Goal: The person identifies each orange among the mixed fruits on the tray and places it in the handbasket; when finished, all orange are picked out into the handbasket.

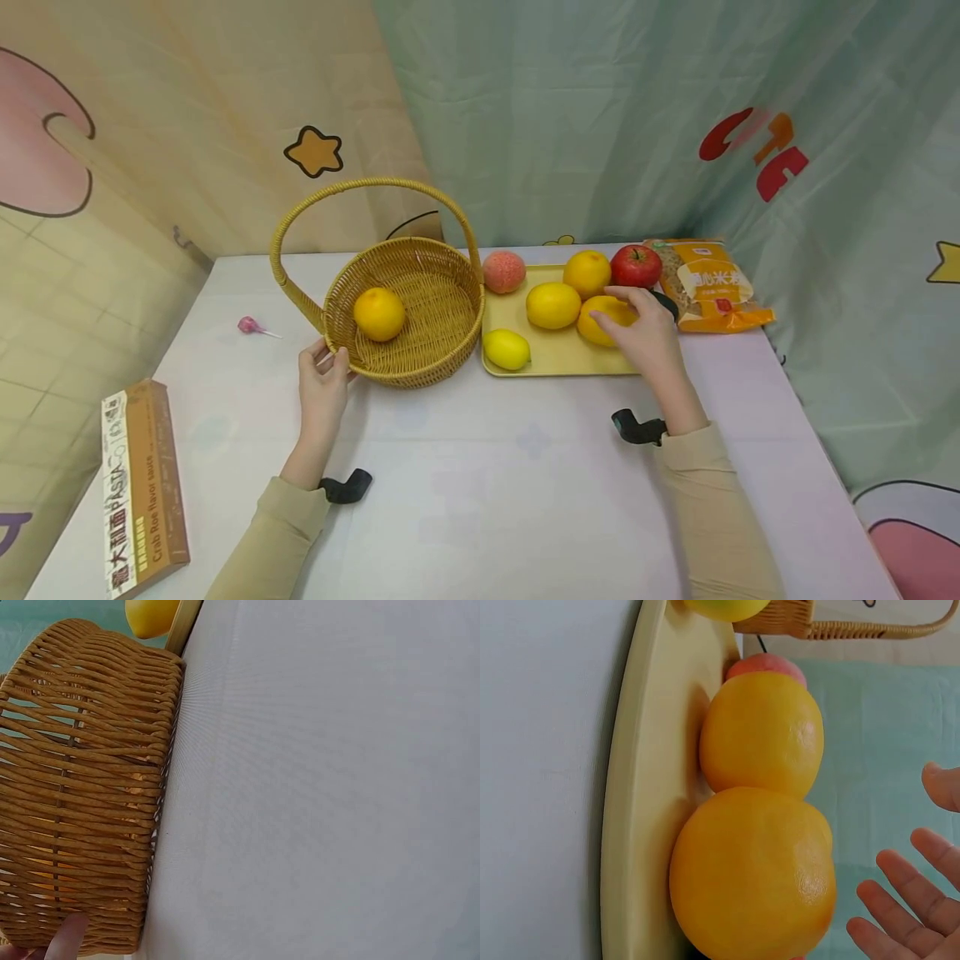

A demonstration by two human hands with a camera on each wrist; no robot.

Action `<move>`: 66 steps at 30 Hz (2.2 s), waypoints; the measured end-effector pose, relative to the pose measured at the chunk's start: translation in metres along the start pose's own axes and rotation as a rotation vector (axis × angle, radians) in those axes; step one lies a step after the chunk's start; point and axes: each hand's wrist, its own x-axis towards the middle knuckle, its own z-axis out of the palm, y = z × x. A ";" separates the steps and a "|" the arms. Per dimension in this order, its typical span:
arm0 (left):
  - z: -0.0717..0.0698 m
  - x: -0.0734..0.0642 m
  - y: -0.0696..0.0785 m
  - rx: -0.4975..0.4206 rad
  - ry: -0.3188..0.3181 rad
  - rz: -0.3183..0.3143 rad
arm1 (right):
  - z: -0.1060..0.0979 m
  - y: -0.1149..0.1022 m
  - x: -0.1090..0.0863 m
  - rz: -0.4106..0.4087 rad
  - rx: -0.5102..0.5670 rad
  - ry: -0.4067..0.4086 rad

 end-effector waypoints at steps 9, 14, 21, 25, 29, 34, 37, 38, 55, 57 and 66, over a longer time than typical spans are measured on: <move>-0.002 0.000 -0.004 -0.005 0.001 -0.008 | -0.004 0.009 0.008 0.018 -0.117 -0.058; -0.002 0.001 -0.004 -0.017 0.001 -0.003 | -0.003 0.016 0.017 0.027 -0.186 -0.140; -0.001 0.001 -0.001 -0.032 0.008 -0.009 | 0.007 0.026 0.024 0.020 -0.267 -0.188; -0.001 0.000 0.001 -0.048 0.005 -0.013 | 0.013 0.030 0.022 0.002 -0.315 -0.178; 0.000 0.001 0.001 -0.050 0.002 -0.011 | 0.016 0.031 0.017 -0.032 -0.316 -0.136; 0.001 0.002 0.000 -0.056 0.004 -0.008 | 0.019 0.034 0.012 -0.059 -0.307 -0.067; 0.001 0.002 -0.001 -0.060 0.002 -0.011 | 0.020 0.036 0.009 -0.056 -0.303 -0.035; 0.001 0.002 -0.001 -0.060 0.002 -0.012 | 0.020 0.037 0.008 -0.050 -0.298 -0.027; 0.000 0.001 -0.001 -0.075 0.005 -0.013 | 0.025 -0.005 -0.008 -0.036 -0.031 0.036; -0.001 0.001 -0.001 -0.076 0.005 -0.014 | 0.029 -0.014 -0.009 -0.043 0.012 0.020; -0.001 0.002 0.001 -0.073 -0.009 -0.035 | 0.061 -0.046 -0.008 -0.070 0.187 -0.027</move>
